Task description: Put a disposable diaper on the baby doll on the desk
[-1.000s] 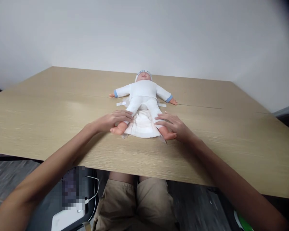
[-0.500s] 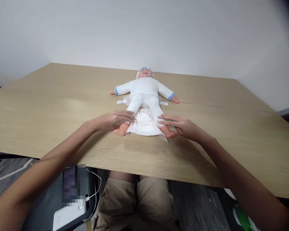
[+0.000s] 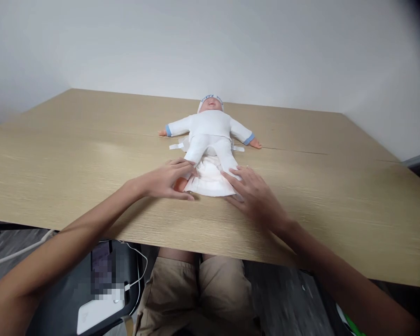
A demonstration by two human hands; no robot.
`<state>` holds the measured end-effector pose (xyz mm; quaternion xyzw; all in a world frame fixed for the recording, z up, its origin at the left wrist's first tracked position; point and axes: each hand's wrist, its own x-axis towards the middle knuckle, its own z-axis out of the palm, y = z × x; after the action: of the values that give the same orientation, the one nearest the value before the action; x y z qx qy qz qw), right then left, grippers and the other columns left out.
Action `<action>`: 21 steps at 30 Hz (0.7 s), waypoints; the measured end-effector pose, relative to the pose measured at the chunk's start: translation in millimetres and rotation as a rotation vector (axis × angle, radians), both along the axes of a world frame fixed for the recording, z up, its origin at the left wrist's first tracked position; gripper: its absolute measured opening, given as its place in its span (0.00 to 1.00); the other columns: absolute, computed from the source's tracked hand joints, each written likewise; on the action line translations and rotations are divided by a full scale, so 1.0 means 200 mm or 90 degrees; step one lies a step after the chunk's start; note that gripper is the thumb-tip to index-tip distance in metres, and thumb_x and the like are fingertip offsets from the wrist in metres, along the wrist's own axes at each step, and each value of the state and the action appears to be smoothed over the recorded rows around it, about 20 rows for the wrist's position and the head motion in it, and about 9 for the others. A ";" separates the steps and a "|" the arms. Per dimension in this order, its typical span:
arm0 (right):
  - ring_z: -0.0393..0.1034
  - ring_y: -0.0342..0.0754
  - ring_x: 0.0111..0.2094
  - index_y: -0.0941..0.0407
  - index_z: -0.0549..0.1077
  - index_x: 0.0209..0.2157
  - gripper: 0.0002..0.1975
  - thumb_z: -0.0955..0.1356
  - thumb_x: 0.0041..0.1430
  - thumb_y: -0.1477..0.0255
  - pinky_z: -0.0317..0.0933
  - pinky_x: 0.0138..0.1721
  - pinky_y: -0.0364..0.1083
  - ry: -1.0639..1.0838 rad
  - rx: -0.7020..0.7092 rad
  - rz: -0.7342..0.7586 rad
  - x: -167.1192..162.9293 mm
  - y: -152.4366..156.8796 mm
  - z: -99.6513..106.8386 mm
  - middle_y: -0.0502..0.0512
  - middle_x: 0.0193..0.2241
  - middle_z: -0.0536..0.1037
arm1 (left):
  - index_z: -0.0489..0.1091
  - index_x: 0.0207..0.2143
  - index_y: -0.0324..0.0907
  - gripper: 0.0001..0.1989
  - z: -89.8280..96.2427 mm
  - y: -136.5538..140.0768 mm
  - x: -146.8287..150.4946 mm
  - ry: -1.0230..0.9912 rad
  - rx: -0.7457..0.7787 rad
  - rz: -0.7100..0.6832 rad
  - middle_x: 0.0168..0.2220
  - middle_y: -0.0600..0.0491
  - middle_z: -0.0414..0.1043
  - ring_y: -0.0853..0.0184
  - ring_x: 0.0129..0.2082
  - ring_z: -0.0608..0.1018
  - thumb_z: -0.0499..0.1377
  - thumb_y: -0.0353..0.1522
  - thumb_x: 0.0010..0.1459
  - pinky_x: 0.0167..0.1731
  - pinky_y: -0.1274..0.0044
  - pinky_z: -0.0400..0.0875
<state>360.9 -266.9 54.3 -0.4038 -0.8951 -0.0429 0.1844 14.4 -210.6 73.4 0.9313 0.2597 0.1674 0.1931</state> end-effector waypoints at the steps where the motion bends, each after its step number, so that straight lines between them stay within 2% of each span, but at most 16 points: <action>1: 0.67 0.70 0.68 0.50 0.67 0.74 0.31 0.70 0.74 0.64 0.62 0.70 0.71 0.003 0.009 -0.012 -0.01 0.01 -0.01 0.68 0.65 0.75 | 0.72 0.61 0.46 0.34 -0.02 -0.01 0.02 0.005 0.016 0.019 0.62 0.42 0.76 0.43 0.67 0.71 0.72 0.53 0.59 0.66 0.55 0.68; 3: 0.69 0.69 0.65 0.50 0.72 0.70 0.26 0.67 0.73 0.71 0.67 0.65 0.68 0.000 0.025 -0.031 -0.03 0.02 -0.03 0.67 0.61 0.77 | 0.73 0.59 0.46 0.33 -0.05 -0.01 0.05 0.013 0.044 0.048 0.58 0.43 0.78 0.42 0.64 0.71 0.73 0.52 0.58 0.63 0.54 0.68; 6: 0.71 0.66 0.58 0.50 0.77 0.64 0.22 0.65 0.73 0.75 0.69 0.57 0.64 -0.011 0.049 -0.053 -0.04 0.04 -0.02 0.66 0.58 0.79 | 0.75 0.52 0.46 0.16 -0.07 0.02 0.08 0.005 0.055 0.066 0.52 0.46 0.79 0.47 0.59 0.72 0.67 0.42 0.66 0.61 0.57 0.66; 8: 0.72 0.65 0.53 0.51 0.78 0.61 0.20 0.64 0.74 0.74 0.69 0.52 0.62 -0.019 0.056 -0.063 -0.05 0.06 -0.02 0.65 0.55 0.80 | 0.76 0.48 0.46 0.10 -0.04 0.05 0.08 -0.030 0.037 0.089 0.48 0.47 0.79 0.50 0.55 0.73 0.62 0.40 0.70 0.58 0.60 0.68; 10: 0.72 0.64 0.48 0.54 0.80 0.56 0.17 0.63 0.75 0.72 0.68 0.48 0.60 -0.013 0.046 -0.068 -0.04 0.10 -0.01 0.65 0.50 0.81 | 0.76 0.45 0.45 0.13 0.01 0.08 0.08 -0.078 -0.003 0.119 0.44 0.48 0.78 0.54 0.49 0.76 0.60 0.44 0.73 0.53 0.64 0.70; 13: 0.72 0.62 0.43 0.54 0.79 0.47 0.17 0.60 0.79 0.66 0.68 0.46 0.58 0.075 0.016 -0.066 -0.03 0.19 0.02 0.64 0.40 0.80 | 0.74 0.40 0.44 0.18 0.08 0.14 0.09 -0.156 -0.063 0.156 0.39 0.51 0.76 0.60 0.40 0.76 0.59 0.48 0.73 0.46 0.68 0.71; 15: 0.73 0.62 0.43 0.53 0.78 0.44 0.19 0.59 0.80 0.62 0.69 0.48 0.58 0.163 -0.002 -0.051 -0.03 0.27 0.04 0.62 0.39 0.79 | 0.73 0.38 0.43 0.19 0.11 0.19 0.10 -0.199 -0.062 0.171 0.40 0.50 0.76 0.59 0.43 0.76 0.59 0.49 0.74 0.49 0.68 0.71; 19: 0.75 0.61 0.52 0.52 0.79 0.49 0.21 0.60 0.80 0.55 0.69 0.59 0.60 0.309 -0.001 -0.021 -0.06 0.42 0.09 0.62 0.48 0.80 | 0.74 0.34 0.43 0.23 0.11 0.33 0.14 -0.258 -0.011 0.195 0.48 0.47 0.77 0.53 0.57 0.74 0.56 0.50 0.74 0.65 0.61 0.65; 21: 0.75 0.60 0.55 0.52 0.80 0.49 0.23 0.61 0.79 0.51 0.69 0.61 0.59 0.361 0.000 -0.025 -0.07 0.51 0.11 0.61 0.51 0.80 | 0.74 0.33 0.43 0.24 0.10 0.41 0.16 -0.292 -0.030 0.214 0.48 0.46 0.78 0.53 0.57 0.75 0.56 0.52 0.74 0.66 0.62 0.65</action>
<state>346.5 -165.7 75.3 -0.4169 -0.8000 0.0683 0.4262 45.8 -129.6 93.1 0.8084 0.3637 0.3970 0.2378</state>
